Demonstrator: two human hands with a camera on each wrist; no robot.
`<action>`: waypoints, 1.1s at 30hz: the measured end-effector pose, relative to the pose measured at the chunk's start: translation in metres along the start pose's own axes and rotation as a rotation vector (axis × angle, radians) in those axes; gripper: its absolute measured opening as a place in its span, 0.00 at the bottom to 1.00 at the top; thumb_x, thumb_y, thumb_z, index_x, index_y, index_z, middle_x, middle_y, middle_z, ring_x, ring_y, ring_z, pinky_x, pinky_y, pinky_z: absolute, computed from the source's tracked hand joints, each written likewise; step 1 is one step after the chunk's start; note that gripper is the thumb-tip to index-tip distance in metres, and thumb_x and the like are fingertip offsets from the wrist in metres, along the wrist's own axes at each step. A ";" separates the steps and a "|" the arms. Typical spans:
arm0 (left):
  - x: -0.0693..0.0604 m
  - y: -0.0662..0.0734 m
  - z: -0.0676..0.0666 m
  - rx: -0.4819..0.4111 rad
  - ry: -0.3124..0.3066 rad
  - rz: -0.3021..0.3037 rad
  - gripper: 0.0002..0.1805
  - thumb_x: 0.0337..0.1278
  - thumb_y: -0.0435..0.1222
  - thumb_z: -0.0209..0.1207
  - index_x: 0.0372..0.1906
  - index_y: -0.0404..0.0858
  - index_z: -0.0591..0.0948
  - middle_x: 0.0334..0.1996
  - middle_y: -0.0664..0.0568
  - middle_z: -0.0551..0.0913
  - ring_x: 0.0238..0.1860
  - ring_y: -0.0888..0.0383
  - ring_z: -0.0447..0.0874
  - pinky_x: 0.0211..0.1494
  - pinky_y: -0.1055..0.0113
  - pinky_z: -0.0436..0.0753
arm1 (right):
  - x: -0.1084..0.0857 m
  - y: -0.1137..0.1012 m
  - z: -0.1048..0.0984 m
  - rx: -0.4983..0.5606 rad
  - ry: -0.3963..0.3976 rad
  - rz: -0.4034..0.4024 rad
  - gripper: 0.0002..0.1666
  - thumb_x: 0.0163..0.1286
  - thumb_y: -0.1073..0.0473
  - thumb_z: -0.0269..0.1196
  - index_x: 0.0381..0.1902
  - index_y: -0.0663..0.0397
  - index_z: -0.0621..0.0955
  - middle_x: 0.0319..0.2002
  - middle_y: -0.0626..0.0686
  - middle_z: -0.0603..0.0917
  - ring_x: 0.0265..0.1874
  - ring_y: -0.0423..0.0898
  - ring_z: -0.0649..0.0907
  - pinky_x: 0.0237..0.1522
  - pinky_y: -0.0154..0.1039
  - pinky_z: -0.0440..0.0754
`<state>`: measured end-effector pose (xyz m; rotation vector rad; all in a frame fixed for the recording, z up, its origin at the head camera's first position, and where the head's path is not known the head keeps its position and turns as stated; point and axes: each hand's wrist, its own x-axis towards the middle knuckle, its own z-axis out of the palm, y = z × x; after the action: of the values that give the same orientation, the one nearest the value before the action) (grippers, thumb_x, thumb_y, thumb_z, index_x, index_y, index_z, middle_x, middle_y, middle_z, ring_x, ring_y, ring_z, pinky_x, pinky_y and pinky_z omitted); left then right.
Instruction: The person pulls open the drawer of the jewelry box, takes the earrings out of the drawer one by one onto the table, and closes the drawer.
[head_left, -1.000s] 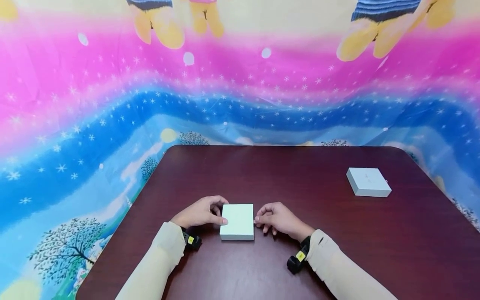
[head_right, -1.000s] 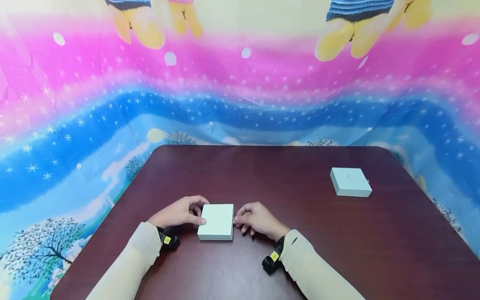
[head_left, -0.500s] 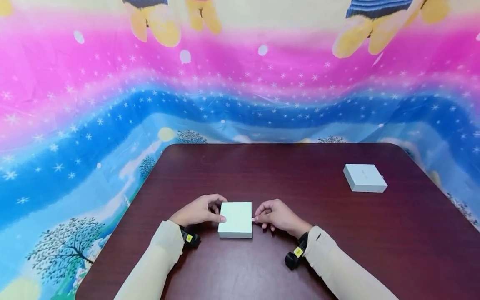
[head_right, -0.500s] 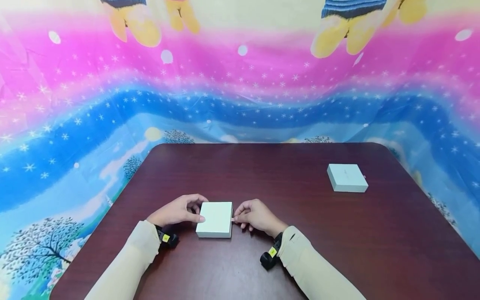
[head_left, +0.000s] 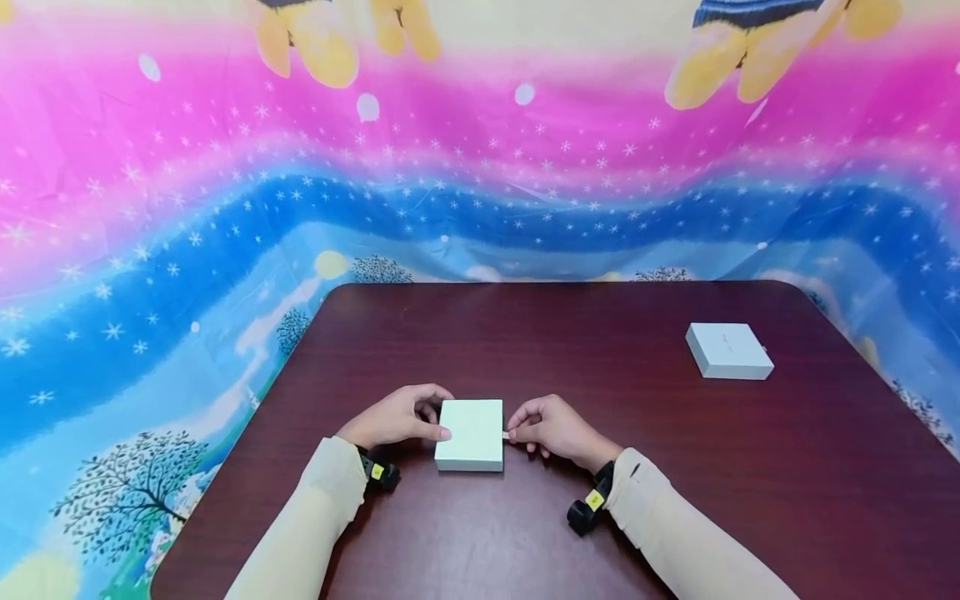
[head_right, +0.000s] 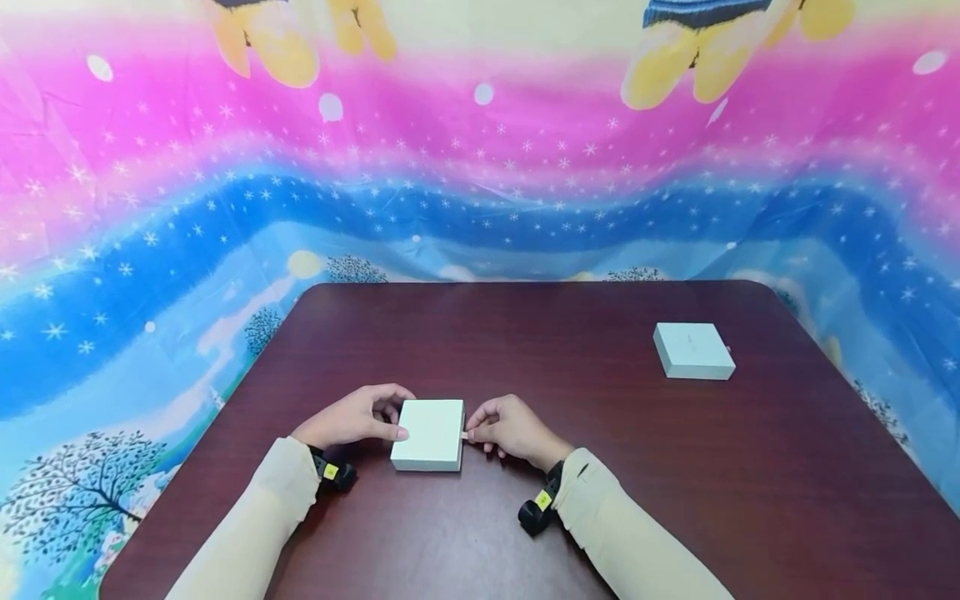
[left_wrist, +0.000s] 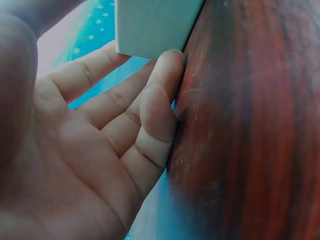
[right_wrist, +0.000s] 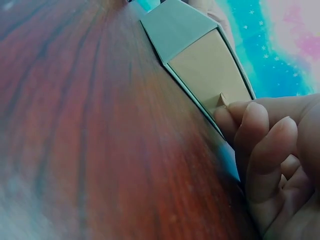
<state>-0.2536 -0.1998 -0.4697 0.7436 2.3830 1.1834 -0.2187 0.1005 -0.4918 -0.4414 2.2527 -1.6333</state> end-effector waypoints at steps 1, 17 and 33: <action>0.000 0.000 0.000 -0.002 0.000 0.001 0.32 0.50 0.45 0.72 0.60 0.43 0.75 0.37 0.52 0.81 0.38 0.54 0.79 0.38 0.59 0.79 | 0.000 0.000 0.000 -0.003 0.000 -0.001 0.05 0.60 0.62 0.70 0.33 0.58 0.85 0.18 0.55 0.80 0.12 0.44 0.74 0.12 0.38 0.73; 0.000 -0.001 -0.001 -0.006 -0.002 -0.004 0.32 0.49 0.49 0.72 0.60 0.44 0.76 0.37 0.52 0.82 0.38 0.55 0.80 0.38 0.59 0.80 | 0.002 0.002 -0.002 0.003 0.002 0.005 0.02 0.60 0.66 0.68 0.32 0.59 0.85 0.18 0.55 0.80 0.12 0.42 0.74 0.13 0.36 0.73; 0.001 -0.001 -0.001 -0.017 -0.001 -0.012 0.30 0.49 0.47 0.72 0.58 0.44 0.77 0.38 0.52 0.81 0.38 0.54 0.80 0.38 0.60 0.79 | 0.003 0.000 -0.008 -0.002 -0.052 0.001 0.02 0.60 0.67 0.68 0.32 0.61 0.85 0.23 0.56 0.85 0.14 0.43 0.77 0.18 0.39 0.79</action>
<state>-0.2554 -0.2002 -0.4698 0.7235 2.3701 1.1967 -0.2248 0.1057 -0.4895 -0.4773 2.2161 -1.6004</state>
